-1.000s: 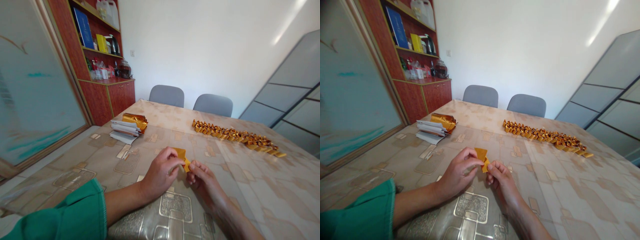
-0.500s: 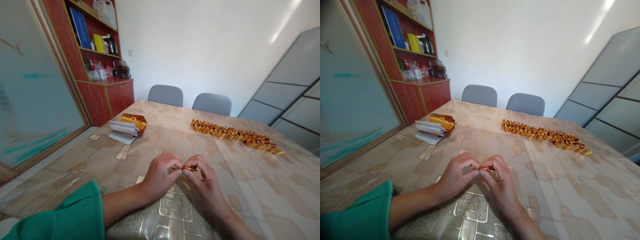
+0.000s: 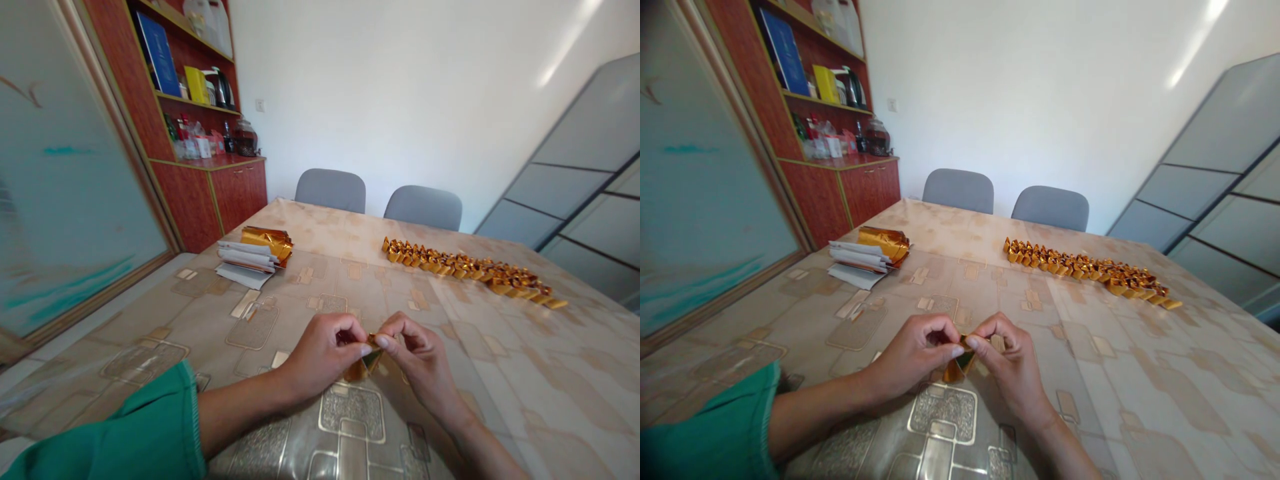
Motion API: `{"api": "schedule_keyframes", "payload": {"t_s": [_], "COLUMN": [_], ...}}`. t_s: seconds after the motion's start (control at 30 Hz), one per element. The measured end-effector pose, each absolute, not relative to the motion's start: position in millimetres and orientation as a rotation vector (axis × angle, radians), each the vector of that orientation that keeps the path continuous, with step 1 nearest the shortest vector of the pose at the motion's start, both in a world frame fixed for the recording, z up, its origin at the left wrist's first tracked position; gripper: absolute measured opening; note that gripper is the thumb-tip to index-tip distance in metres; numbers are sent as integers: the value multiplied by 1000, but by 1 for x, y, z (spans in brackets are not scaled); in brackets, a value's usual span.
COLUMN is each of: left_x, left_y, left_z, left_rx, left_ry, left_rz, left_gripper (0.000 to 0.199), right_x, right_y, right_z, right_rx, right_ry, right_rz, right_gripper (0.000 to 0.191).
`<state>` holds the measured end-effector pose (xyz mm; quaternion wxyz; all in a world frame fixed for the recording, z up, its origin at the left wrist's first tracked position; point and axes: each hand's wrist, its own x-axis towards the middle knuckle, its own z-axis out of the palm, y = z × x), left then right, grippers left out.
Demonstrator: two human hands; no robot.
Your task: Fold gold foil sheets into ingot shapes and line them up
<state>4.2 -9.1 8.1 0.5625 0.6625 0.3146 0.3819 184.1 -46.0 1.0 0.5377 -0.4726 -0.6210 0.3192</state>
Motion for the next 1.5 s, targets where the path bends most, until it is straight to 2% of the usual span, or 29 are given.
{"api": "schedule_keyframes", "payload": {"t_s": [0.07, 0.17, 0.3, 0.43, 0.63, 0.77, 0.9, 1.17, 1.5], "left_x": [6, 5, 1, -3, -3, -3, -2, 2, 6], "left_y": [-11, -11, -4, 5, 4, 2, -2, -7, -14], "left_z": [9, 11, 10, 6, 1, 0, 0, -1, 2], "left_rx": [1484, 1306, 931, 646, 627, 656, 719, 721, 690], "left_ry": [720, 697, 735, 747, 735, 765, 800, 795, 715], "left_rz": [880, 897, 817, 710, 684, 721, 781, 875, 914], "left_gripper": [11, 15, 20, 15, 15, 25, 35, 43, 41], "right_x": [185, 187, 191, 191, 189, 192, 191, 181, 177], "right_y": [-46, -47, -45, -44, -49, -51, -49, -45, -42], "right_z": [1, 1, 2, -1, 2, 10, 12, -1, -11], "right_rx": [-1107, -1091, -1121, -1009, -902, -845, -809, -972, -1131], "right_ry": [-1478, -1524, -1717, -2093, -2297, -2369, -2349, -1937, -1578], "right_rz": [781, 766, 432, 162, -89, -145, -64, 486, 638], "right_gripper": [22, 11, 32, 46, 21, 18, 16, 10, 21]}}
